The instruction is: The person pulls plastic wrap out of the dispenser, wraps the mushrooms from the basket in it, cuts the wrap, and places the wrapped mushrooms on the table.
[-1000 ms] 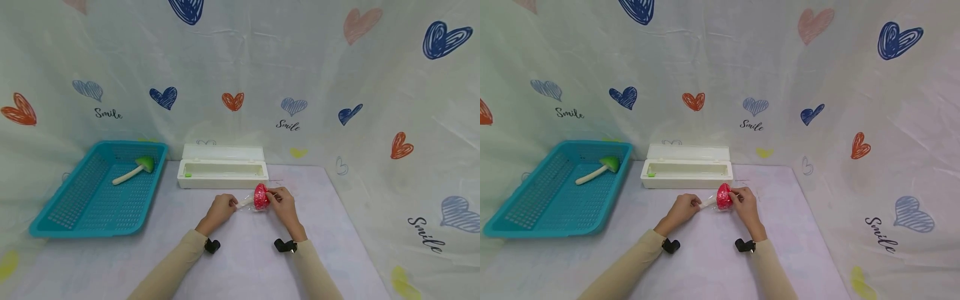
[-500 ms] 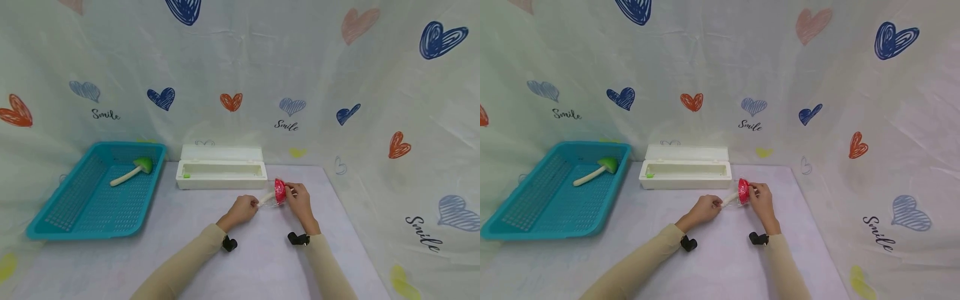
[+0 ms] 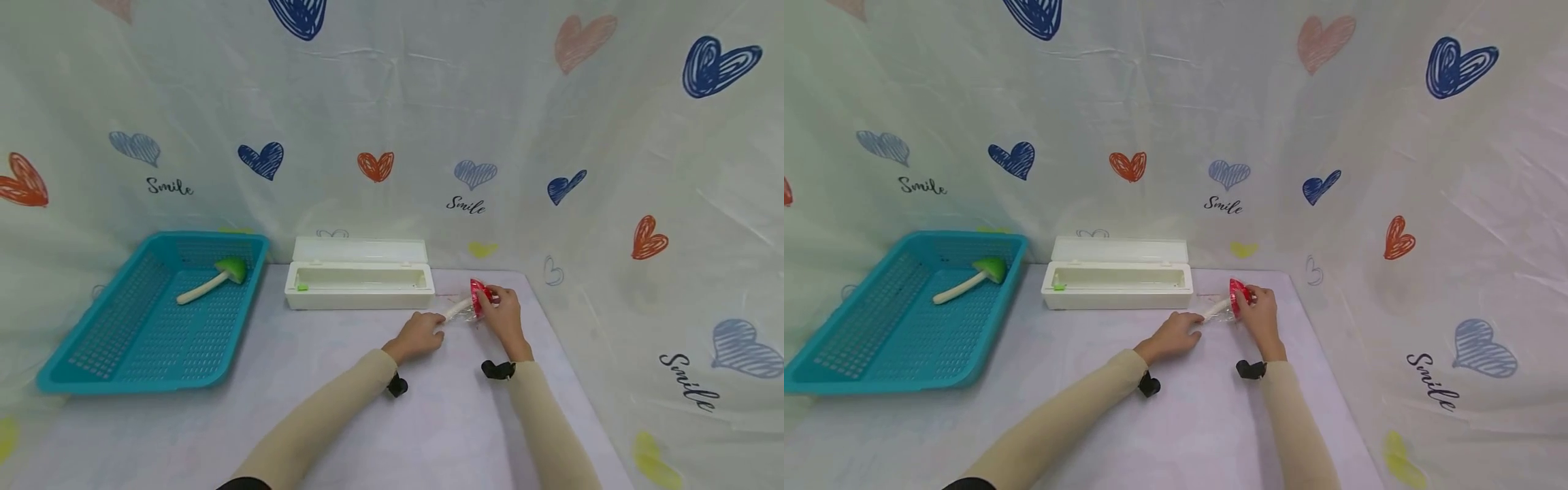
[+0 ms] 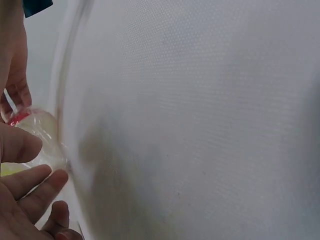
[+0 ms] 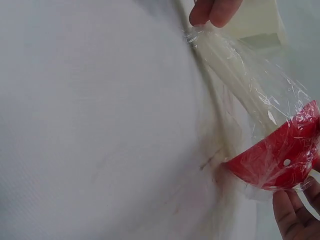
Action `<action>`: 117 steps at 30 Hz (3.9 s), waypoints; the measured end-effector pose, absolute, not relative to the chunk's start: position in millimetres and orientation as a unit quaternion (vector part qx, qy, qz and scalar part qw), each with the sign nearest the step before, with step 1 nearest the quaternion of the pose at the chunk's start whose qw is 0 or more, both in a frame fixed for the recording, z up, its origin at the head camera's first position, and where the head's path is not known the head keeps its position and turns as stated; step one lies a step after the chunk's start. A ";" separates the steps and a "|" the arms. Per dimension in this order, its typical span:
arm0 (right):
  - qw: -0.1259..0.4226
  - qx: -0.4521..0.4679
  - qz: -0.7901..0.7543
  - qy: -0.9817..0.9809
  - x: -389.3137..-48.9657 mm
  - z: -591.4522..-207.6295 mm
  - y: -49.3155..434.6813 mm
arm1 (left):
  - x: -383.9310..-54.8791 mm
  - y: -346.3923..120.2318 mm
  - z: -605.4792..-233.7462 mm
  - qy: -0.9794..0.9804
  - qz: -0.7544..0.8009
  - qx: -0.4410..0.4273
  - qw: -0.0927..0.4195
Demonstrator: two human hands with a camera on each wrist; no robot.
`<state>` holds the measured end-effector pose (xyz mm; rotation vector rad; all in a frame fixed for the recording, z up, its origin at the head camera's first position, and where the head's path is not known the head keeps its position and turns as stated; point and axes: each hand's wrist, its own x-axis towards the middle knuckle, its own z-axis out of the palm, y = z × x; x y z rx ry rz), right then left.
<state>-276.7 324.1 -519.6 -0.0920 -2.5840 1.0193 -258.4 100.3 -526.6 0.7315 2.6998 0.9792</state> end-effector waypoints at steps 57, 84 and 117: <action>0.095 0.214 0.325 -0.916 -302.9 -492.5 218.5 | -295.1 -143.2 -475.9 0.943 0.289 0.165 -0.021; 0.067 0.202 0.305 -0.929 -315.3 -498.2 185.7 | -294.8 -143.4 -492.6 0.934 0.347 0.075 -0.051; 0.125 0.167 0.224 -0.952 -316.7 -488.8 172.3 | -300.0 -131.3 -483.1 0.952 0.256 0.072 -0.153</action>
